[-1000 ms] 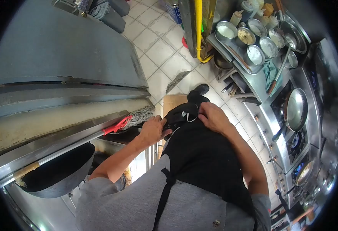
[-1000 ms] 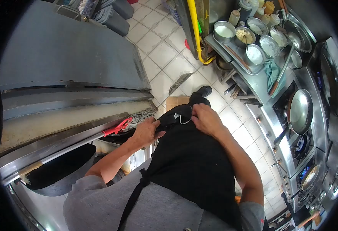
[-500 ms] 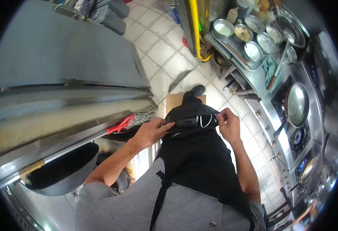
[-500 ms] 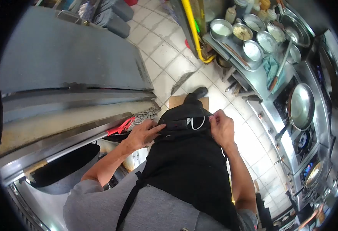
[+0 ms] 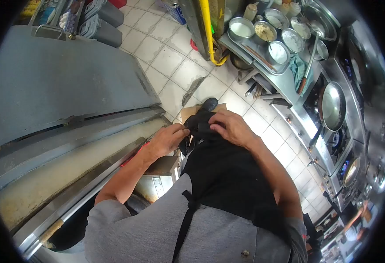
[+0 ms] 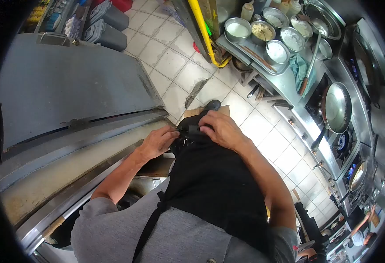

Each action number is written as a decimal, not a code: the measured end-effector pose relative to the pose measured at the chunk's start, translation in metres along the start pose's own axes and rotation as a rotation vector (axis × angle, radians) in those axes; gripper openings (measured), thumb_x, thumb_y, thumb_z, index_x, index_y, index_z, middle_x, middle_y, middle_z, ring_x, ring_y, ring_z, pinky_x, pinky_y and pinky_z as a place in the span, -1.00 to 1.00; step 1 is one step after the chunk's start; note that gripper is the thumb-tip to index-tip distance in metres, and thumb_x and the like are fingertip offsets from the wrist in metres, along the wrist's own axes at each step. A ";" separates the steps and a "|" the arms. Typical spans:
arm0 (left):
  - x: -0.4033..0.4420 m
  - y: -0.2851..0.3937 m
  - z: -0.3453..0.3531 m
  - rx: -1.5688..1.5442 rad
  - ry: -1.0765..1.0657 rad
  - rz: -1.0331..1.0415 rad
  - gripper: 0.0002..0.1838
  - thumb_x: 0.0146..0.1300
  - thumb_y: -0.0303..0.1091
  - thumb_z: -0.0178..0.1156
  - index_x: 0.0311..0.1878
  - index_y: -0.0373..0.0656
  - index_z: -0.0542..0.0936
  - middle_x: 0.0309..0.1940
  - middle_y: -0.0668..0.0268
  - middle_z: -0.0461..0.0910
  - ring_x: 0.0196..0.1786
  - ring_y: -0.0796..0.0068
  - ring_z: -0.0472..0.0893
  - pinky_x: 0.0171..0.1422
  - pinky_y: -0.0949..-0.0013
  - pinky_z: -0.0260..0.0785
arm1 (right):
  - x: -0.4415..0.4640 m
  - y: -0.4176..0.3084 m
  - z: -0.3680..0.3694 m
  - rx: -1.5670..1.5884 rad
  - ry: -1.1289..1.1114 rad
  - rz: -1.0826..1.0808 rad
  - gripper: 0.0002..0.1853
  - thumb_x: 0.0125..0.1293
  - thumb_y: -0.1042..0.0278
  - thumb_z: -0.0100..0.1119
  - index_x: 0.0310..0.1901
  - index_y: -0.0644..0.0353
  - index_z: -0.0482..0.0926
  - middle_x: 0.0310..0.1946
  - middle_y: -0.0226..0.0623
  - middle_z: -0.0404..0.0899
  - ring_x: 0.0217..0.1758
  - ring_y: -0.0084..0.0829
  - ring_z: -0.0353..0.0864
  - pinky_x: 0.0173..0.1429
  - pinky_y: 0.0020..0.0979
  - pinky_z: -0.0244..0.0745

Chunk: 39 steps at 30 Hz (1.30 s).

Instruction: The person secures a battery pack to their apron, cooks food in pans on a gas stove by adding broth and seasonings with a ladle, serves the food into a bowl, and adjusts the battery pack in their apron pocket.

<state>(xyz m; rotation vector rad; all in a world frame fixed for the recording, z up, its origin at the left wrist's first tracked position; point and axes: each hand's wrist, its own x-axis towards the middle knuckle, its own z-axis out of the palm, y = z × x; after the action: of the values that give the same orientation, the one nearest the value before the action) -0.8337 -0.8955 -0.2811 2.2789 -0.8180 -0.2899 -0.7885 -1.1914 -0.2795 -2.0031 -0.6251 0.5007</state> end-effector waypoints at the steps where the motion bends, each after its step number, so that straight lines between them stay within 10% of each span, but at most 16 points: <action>1: -0.002 -0.006 -0.003 -0.007 0.072 0.034 -0.75 0.25 -0.59 0.32 -0.02 -0.13 0.62 -0.20 0.18 0.60 -0.22 0.13 0.67 -0.21 0.16 0.55 | 0.007 0.001 0.002 -0.001 -0.005 -0.006 -0.79 0.31 0.43 0.34 -0.04 0.17 0.61 -0.13 -0.17 0.58 -0.01 -0.03 0.60 0.06 -0.11 0.51; 11: -0.002 -0.023 -0.053 -0.399 -0.031 -0.478 -0.74 0.21 -0.50 0.43 -0.08 -0.25 0.58 -0.23 0.16 0.67 -0.23 0.03 0.67 -0.07 0.14 0.52 | 0.081 -0.020 0.013 -0.141 -0.321 -0.055 -0.85 0.26 0.41 0.36 -0.28 0.21 0.55 -0.22 -0.17 0.52 -0.04 -0.05 0.59 0.03 -0.08 0.49; 17: 0.003 -0.058 -0.087 -0.372 -0.527 -0.665 -0.78 0.27 -0.38 0.42 -0.11 -0.27 0.64 -0.21 0.19 0.73 -0.11 0.34 0.68 0.01 0.16 0.51 | 0.126 -0.017 0.026 -0.087 -0.433 -0.025 -0.81 0.19 0.35 0.36 -0.20 0.22 0.63 -0.29 -0.11 0.65 -0.12 -0.03 0.66 -0.01 -0.10 0.54; 26: 0.005 -0.066 -0.101 -0.694 -0.238 -0.672 -0.80 0.41 -0.40 0.32 0.00 -0.27 0.61 -0.18 0.27 0.68 -0.05 0.43 0.64 0.12 0.30 0.51 | 0.169 -0.031 0.076 0.017 -0.573 -0.061 -0.59 0.28 -0.06 0.35 -0.18 0.20 0.74 -0.41 -0.01 0.68 -0.22 0.05 0.69 -0.07 -0.07 0.56; 31: -0.039 -0.062 -0.047 -0.959 0.286 -0.808 -0.64 0.39 -0.49 0.33 0.19 -0.17 0.49 -0.06 0.24 0.59 -0.02 0.42 0.61 0.07 0.33 0.53 | 0.165 -0.015 0.094 0.061 -0.495 0.067 -0.54 0.31 -0.05 0.35 -0.29 0.32 0.67 -0.44 0.07 0.65 -0.29 0.09 0.67 -0.17 -0.04 0.51; 39: -0.080 -0.058 -0.050 -0.677 -0.229 -0.845 -0.67 0.23 -0.45 0.48 -0.39 -0.25 0.44 -0.54 0.33 0.48 -0.37 0.50 0.53 -0.23 0.30 0.41 | 0.146 -0.041 0.109 0.152 -0.469 -0.128 -0.70 0.23 0.18 0.39 -0.35 0.30 0.60 -0.44 0.05 0.63 -0.30 0.14 0.65 -0.19 0.02 0.50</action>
<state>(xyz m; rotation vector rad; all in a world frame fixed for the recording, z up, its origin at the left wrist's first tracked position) -0.8476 -0.7854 -0.2852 1.8165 0.2005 -1.0419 -0.7458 -1.0119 -0.3081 -1.6952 -0.9627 0.9232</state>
